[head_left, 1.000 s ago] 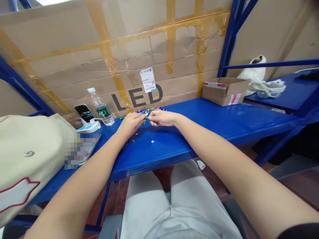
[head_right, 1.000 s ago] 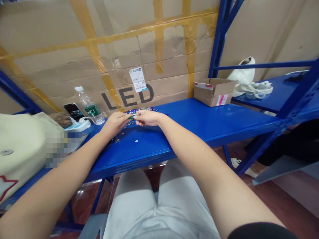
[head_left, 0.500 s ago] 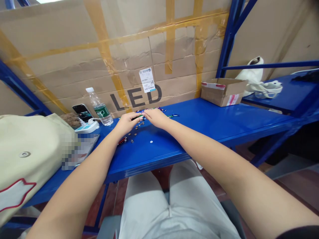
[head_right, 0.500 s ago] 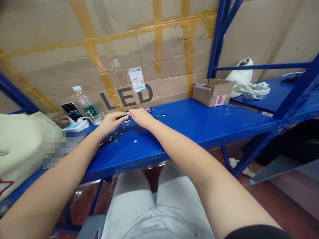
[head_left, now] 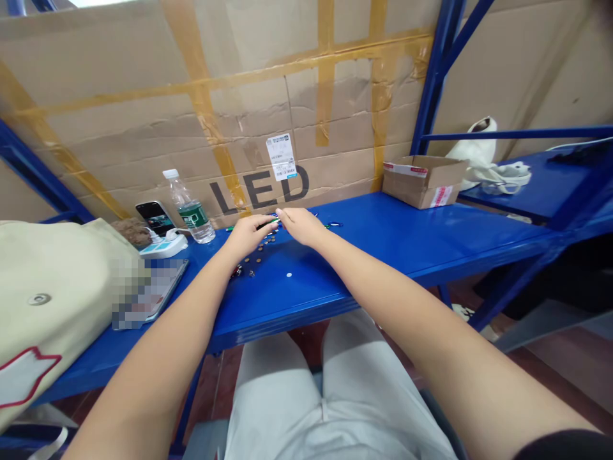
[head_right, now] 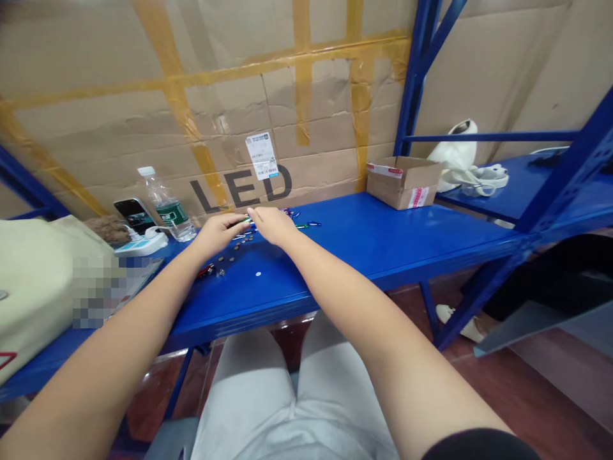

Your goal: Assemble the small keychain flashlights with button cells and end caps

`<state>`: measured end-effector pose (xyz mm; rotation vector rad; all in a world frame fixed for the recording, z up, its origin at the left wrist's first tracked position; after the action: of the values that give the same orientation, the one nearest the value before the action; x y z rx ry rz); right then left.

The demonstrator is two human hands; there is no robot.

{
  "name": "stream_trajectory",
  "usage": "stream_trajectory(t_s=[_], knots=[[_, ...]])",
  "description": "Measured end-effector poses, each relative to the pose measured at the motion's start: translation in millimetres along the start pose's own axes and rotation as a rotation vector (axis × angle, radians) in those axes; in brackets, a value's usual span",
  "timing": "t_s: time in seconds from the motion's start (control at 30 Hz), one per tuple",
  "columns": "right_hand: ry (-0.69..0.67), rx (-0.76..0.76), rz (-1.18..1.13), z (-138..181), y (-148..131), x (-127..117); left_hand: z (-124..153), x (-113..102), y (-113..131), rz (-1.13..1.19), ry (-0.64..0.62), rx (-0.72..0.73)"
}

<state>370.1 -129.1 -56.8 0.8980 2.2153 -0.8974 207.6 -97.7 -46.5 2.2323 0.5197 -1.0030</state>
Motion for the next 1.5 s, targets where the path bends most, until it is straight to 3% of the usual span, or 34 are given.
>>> stream_trajectory(t_s=[0.13, 0.23, 0.57, 0.7, 0.8, 0.97, 1.13, 1.3, 1.5], knots=[[-0.05, -0.072, 0.413, 3.5, -5.6, -3.7, 5.3, -1.3, 0.0, 0.173, -0.149, -0.191], [-0.056, -0.08, 0.525, 3.2, -9.1, -1.4, 8.6, 0.1, -2.3, 0.218, -0.145, -0.206], [-0.068, -0.031, 0.354, 0.8, -4.4, -3.1, 5.8, 9.6, 5.7, -0.043, 0.075, -0.015], [-0.108, -0.028, 0.184, -3.5, 16.0, -12.0, 3.5, 10.2, 3.9, -0.074, 0.062, -0.044], [-0.102, 0.087, 0.28, -0.8, 47.5, -29.5, 3.9, 6.6, -2.0, -0.066, 0.043, -0.104], [-0.428, 0.261, 0.299, 11.5, 87.1, -46.4, 6.6, -2.3, -17.3, -0.094, 0.007, -0.128], [-0.522, 0.302, 0.364, 13.8, 87.0, -40.1, 6.7, -0.4, -20.6, -0.128, -0.042, -0.094], [-0.365, 0.295, 0.421, 11.9, 88.7, -34.7, 6.0, 3.9, -16.5, -0.119, -0.101, -0.047], [-0.452, 0.324, 0.451, 10.7, 84.4, -32.8, 7.1, 4.8, -16.9, -0.125, -0.127, -0.005]])
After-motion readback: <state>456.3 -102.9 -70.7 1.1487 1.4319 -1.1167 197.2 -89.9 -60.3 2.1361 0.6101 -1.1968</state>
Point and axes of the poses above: each hand's wrist, its own z-axis away from the middle knuckle, its own x-axis out of the palm, y = z × x, the point moved 1 cm from there along -z, towards the middle knuckle, and after that the axes turned 9 degrees about -x, right-handed, at the moved point
